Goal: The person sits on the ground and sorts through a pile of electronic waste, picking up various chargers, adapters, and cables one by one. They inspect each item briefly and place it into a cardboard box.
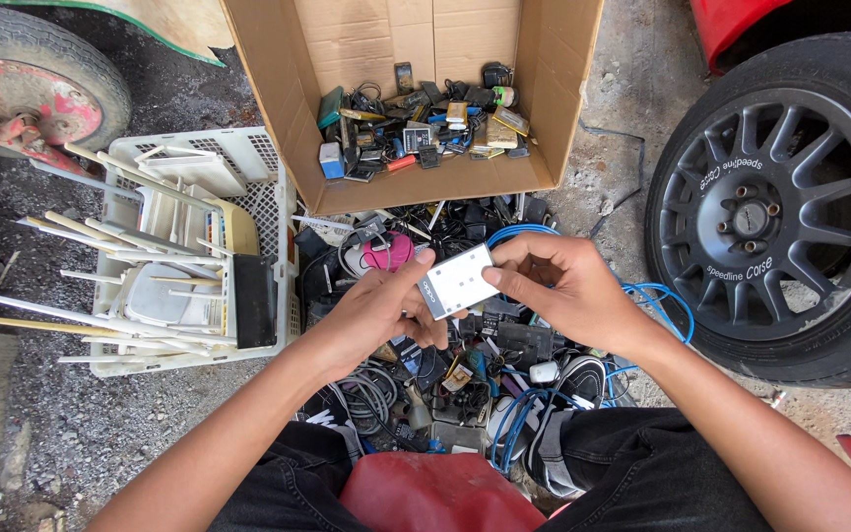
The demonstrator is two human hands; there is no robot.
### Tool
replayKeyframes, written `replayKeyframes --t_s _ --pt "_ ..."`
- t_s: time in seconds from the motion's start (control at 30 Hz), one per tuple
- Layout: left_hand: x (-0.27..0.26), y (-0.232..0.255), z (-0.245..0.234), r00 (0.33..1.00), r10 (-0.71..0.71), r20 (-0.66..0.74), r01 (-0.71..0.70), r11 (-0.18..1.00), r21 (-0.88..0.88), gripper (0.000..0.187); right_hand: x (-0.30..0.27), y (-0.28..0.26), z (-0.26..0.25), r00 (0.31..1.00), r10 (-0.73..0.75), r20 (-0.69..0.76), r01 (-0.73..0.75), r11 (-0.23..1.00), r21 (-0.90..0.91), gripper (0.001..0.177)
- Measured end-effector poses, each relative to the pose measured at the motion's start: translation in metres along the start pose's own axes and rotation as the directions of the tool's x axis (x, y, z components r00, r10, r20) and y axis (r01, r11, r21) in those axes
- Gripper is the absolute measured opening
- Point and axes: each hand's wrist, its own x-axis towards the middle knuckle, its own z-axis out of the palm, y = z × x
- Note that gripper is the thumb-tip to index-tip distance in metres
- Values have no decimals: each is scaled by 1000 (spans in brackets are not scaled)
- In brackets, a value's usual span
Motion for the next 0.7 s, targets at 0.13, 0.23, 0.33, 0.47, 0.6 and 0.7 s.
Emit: replayKeyframes --t_s 0.13,0.23,0.33,0.47,0.6,0.7 --pt "5 -6 -5 999 -27 -47 27 1000 5 77 4 12 -2 997 57 59 -56 998 -8 15" --pt "10 -9 -8 981 -122 -154 130 990 47 80 5 34 -2 969 178 173 -185 982 24 11" --pt "18 -18 -19 969 -100 -228 113 993 42 76 9 51 2 944 260 205 -281 956 83 12" --pt "21 -19 -30 966 -36 -256 51 997 53 61 22 72 3 918 367 150 -392 896 207 15" --pt "30 -28 -40 946 47 -321 51 956 289 47 48 91 7 876 478 56 -474 836 277 27" --pt "57 -65 -60 936 178 -305 58 775 629 43 69 129 12 883 470 -6 -462 870 172 35"
